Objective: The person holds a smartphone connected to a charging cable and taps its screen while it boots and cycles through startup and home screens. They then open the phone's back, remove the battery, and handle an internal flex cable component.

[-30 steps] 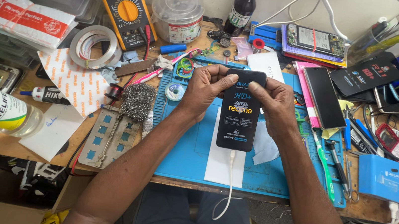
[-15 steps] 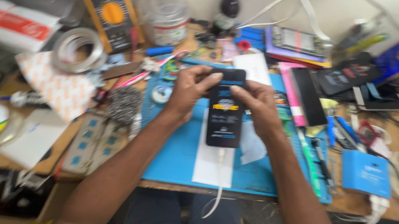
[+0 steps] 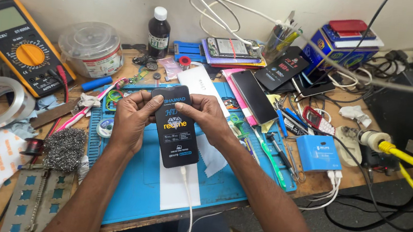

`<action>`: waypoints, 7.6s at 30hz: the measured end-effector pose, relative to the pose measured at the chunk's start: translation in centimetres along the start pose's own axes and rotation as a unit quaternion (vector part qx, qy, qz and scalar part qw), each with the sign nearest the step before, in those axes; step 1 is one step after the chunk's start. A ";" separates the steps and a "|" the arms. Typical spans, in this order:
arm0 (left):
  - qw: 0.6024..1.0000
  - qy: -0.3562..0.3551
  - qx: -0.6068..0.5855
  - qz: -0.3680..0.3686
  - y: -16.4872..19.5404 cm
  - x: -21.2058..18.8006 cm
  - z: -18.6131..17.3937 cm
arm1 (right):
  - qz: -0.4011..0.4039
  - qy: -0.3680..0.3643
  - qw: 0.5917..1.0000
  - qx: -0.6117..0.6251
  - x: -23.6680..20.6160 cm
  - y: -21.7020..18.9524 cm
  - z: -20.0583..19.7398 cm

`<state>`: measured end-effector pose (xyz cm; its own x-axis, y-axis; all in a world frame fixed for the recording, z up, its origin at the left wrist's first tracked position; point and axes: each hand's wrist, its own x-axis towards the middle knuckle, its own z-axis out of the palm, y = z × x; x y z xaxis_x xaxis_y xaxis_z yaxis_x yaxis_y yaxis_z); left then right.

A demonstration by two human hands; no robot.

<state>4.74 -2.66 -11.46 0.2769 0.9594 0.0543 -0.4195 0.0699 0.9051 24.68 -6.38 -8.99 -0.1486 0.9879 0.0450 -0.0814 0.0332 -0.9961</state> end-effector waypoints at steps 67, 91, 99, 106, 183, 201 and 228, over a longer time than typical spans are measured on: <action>0.999 0.001 0.022 0.024 0.0 0.3 0.1 | 0.007 0.028 0.999 -0.026 0.6 0.5 0.2; 0.999 -0.012 0.000 0.035 -0.4 0.4 -0.2 | 0.002 0.029 1.000 -0.004 0.7 1.1 0.0; 0.999 -0.008 0.019 0.037 -0.2 0.3 -0.2 | 0.006 0.032 0.999 -0.004 0.8 1.2 -0.1; 0.999 -0.007 0.018 0.034 -0.5 0.4 -0.3 | 0.005 0.032 0.999 -0.007 0.7 1.3 -0.1; 0.886 -0.245 -0.393 -0.033 -4.3 0.0 -0.9 | -0.438 0.000 0.727 -0.529 -1.7 -1.3 1.5; 0.914 -0.202 -0.350 -0.032 -3.3 -0.5 -0.2 | -0.387 0.072 0.695 -0.601 -1.4 -1.6 2.0; 0.920 -0.229 -0.310 -0.073 -2.1 -1.7 1.5 | -0.323 0.184 0.755 -0.540 -0.5 -0.8 -0.2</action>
<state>6.40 -4.89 -12.83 0.6450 0.7211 0.2527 -0.7223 0.4674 0.5097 25.00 -6.87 -8.25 -0.1225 0.6814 0.7216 0.8612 0.4344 -0.2640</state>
